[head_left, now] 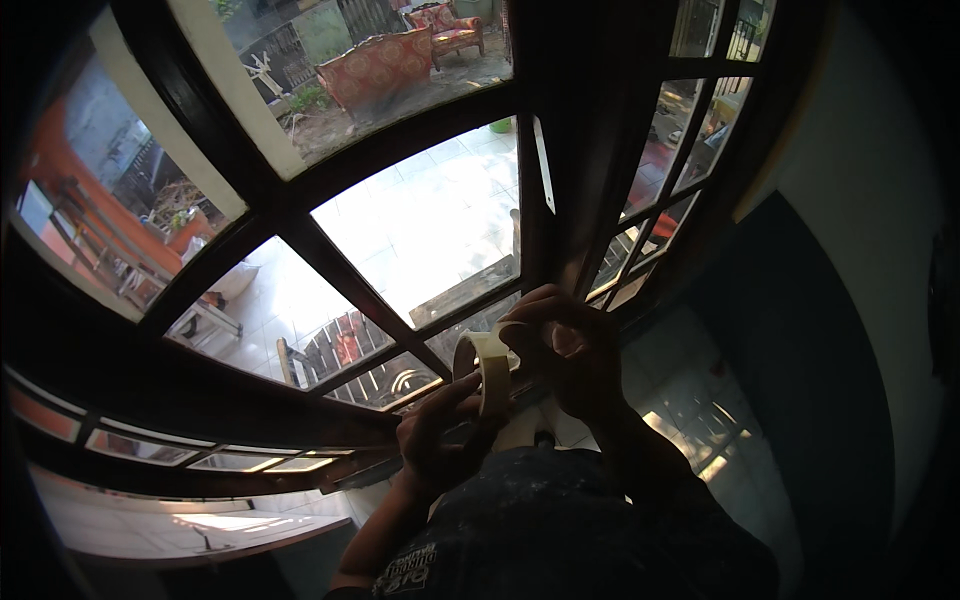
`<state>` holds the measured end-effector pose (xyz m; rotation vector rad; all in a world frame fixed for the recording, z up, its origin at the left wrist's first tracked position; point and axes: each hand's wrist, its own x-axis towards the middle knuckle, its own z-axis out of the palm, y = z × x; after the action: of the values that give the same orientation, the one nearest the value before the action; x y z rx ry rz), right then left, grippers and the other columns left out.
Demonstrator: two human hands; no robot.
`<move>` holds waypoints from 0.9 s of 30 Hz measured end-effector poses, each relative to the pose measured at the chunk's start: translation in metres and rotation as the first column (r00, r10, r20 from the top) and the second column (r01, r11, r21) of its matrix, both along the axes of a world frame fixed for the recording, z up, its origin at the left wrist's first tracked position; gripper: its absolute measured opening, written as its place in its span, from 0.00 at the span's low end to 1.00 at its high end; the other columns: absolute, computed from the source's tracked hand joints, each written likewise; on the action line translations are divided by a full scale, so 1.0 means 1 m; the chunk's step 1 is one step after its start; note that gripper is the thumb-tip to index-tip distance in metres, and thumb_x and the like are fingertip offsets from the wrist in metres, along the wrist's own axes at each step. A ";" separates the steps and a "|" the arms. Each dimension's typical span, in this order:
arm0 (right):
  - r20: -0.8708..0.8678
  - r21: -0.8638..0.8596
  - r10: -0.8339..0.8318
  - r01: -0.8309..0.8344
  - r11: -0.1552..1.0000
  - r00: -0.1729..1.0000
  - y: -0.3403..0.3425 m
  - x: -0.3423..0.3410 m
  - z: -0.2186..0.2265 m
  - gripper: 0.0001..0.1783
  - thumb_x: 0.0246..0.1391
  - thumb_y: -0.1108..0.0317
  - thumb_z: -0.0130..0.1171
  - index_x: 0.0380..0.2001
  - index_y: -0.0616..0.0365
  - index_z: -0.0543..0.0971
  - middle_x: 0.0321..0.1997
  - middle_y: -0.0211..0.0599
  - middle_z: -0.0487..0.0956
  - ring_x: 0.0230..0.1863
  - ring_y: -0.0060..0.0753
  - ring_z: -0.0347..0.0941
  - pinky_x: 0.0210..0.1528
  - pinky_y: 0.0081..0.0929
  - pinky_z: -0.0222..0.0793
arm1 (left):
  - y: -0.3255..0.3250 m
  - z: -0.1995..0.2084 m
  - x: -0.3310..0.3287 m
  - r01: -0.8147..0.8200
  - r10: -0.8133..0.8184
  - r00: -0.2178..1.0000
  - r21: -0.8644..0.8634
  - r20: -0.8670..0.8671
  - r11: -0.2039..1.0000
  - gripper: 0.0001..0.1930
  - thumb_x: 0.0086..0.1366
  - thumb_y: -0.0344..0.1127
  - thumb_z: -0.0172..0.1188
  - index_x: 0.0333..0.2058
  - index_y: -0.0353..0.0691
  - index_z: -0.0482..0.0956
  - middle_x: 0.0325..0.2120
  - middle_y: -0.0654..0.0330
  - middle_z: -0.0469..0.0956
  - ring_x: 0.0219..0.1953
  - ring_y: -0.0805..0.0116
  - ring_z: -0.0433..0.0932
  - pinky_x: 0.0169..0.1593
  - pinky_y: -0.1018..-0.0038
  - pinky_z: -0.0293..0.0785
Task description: The person applies masking tape along the edges of a multi-pane window frame. They repeatedly pull tape from a roll, press it onto the frame, and smooth it with their fingers. The task continues across multiple sections of the frame.
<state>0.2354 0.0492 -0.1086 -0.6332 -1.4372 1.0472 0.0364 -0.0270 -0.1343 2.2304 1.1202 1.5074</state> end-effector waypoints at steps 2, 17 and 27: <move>0.047 0.021 -0.015 0.014 1.000 0.999 0.004 0.006 0.006 0.09 0.62 0.74 0.76 0.45 0.60 0.88 0.45 0.38 0.88 0.48 0.30 0.86 0.52 0.30 0.79 | 0.001 0.001 0.007 0.004 -0.003 1.000 -0.041 0.030 0.999 0.35 0.68 0.27 0.76 0.68 0.30 0.68 0.35 0.52 0.92 0.41 0.60 0.94 0.43 0.67 0.90; 0.182 0.429 0.048 -0.123 0.895 0.982 0.020 0.037 0.017 0.12 0.58 0.74 0.78 0.45 0.57 0.88 0.40 0.35 0.86 0.44 0.34 0.81 0.48 0.36 0.75 | 0.021 0.084 0.036 -0.044 0.045 0.999 -0.021 0.023 0.999 0.28 0.60 0.36 0.84 0.57 0.36 0.86 0.49 0.50 0.86 0.53 0.59 0.87 0.55 0.67 0.84; 0.224 0.378 0.081 -0.164 0.911 0.971 0.013 0.076 0.014 0.14 0.60 0.73 0.77 0.49 0.58 0.88 0.46 0.38 0.85 0.52 0.40 0.80 0.56 0.39 0.75 | 0.024 0.114 0.079 -0.145 0.141 0.989 -0.150 -0.038 0.978 0.15 0.58 0.26 0.82 0.45 0.38 0.92 0.38 0.55 0.90 0.42 0.64 0.90 0.47 0.69 0.85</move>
<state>0.3109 0.0623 -0.0947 -0.3656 -1.8281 0.7677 0.1150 -0.0032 -0.0204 2.1140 1.3811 1.3953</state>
